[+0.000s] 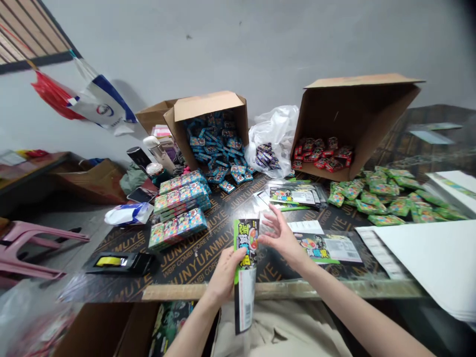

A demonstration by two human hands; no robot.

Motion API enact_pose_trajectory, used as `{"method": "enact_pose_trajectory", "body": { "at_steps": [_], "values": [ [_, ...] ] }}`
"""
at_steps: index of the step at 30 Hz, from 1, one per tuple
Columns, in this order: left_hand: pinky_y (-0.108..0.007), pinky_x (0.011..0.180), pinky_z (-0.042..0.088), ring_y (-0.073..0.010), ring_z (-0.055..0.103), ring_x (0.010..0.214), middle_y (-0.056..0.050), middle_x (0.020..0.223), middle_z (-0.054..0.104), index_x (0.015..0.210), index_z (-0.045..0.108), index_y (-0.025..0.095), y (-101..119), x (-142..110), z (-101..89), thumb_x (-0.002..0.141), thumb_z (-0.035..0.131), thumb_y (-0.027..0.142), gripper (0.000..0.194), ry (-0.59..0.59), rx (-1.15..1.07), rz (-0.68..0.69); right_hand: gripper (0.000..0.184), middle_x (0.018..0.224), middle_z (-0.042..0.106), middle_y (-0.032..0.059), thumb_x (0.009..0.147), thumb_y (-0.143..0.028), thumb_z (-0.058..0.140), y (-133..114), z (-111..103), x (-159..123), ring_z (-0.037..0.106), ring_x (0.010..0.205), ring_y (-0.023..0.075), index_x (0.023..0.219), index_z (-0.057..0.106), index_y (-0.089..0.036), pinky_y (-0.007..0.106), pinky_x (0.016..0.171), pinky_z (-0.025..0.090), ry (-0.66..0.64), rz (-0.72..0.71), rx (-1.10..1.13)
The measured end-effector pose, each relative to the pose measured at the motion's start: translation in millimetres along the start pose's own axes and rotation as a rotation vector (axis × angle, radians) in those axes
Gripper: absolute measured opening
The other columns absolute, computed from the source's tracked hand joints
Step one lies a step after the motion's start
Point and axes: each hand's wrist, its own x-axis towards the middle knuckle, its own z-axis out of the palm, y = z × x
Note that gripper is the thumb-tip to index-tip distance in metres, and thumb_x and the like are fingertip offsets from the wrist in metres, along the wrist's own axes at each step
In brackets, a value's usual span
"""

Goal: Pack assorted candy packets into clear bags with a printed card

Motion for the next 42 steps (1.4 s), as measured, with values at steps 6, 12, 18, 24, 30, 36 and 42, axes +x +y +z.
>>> {"method": "enact_pose_trajectory", "body": {
  "at_steps": [6,12,18,24,30,36,42],
  "values": [
    [-0.036,0.092,0.035,-0.0278,0.052,0.102,-0.007,0.104,0.064,0.111,0.060,0.015,11,0,-2.7,0.063,0.068,0.033,0.052,-0.227,0.078,0.081,0.044,0.094,0.059,0.0022,0.065,-0.031,0.072,-16,-10,0,0.055,0.090,0.0172,0.104,0.051,-0.023,0.034,0.086,0.040,0.017,-0.328,-0.152],
    [-0.037,0.094,0.033,-0.0291,0.047,0.109,-0.008,0.114,0.059,0.118,0.055,0.014,8,2,1.5,0.060,0.072,0.029,0.062,-0.396,0.069,0.038,0.027,0.066,0.056,0.0003,0.059,-0.037,0.076,-38,-19,18,0.050,0.070,0.0143,0.061,0.059,-0.016,0.027,0.068,0.039,-0.447,-0.470,-0.439],
    [-0.034,0.092,0.034,-0.0259,0.051,0.100,-0.006,0.101,0.063,0.109,0.060,0.013,13,4,0.7,0.059,0.073,0.030,0.054,-0.361,0.124,0.029,0.021,0.080,0.064,0.0015,0.073,-0.027,0.065,-52,-23,18,0.056,0.073,0.0130,0.091,0.063,-0.016,0.023,0.066,0.041,-0.805,-0.340,-0.464],
    [-0.027,0.078,0.040,-0.0198,0.054,0.086,-0.004,0.087,0.065,0.092,0.066,0.013,6,7,-3.2,0.074,0.060,0.035,0.029,-0.084,0.201,0.025,0.047,0.103,0.060,0.0025,0.067,-0.024,0.069,-36,-15,23,0.055,0.094,0.0168,0.112,0.054,-0.024,0.031,0.086,0.041,-0.376,-0.348,-0.244],
    [-0.025,0.072,0.040,-0.0170,0.055,0.077,-0.004,0.081,0.066,0.091,0.066,0.012,8,9,-1.7,0.076,0.058,0.037,0.030,-0.064,0.098,-0.043,0.060,0.104,0.060,0.0069,0.065,-0.037,0.070,3,-2,24,0.058,0.096,0.0195,0.118,0.048,-0.022,0.037,0.084,0.045,-0.218,0.020,0.124],
    [-0.026,0.078,0.038,-0.0180,0.054,0.082,-0.002,0.084,0.064,0.095,0.065,0.013,19,7,-4.4,0.068,0.066,0.029,0.032,-0.164,0.121,0.023,0.033,0.088,0.061,0.0029,0.064,-0.034,0.072,-20,-7,22,0.056,0.085,0.0168,0.090,0.057,-0.020,0.032,0.081,0.043,0.156,-0.285,-0.129],
    [-0.032,0.089,0.035,-0.0244,0.051,0.100,-0.004,0.104,0.061,0.116,0.056,0.017,23,7,-3.4,0.060,0.073,0.026,0.059,-0.333,0.192,0.087,0.023,0.061,0.056,-0.0021,0.062,-0.034,0.074,-55,-14,29,0.051,0.059,0.0106,0.072,0.064,-0.016,0.023,0.058,0.040,-0.434,-0.330,-0.323]
  ]
}}
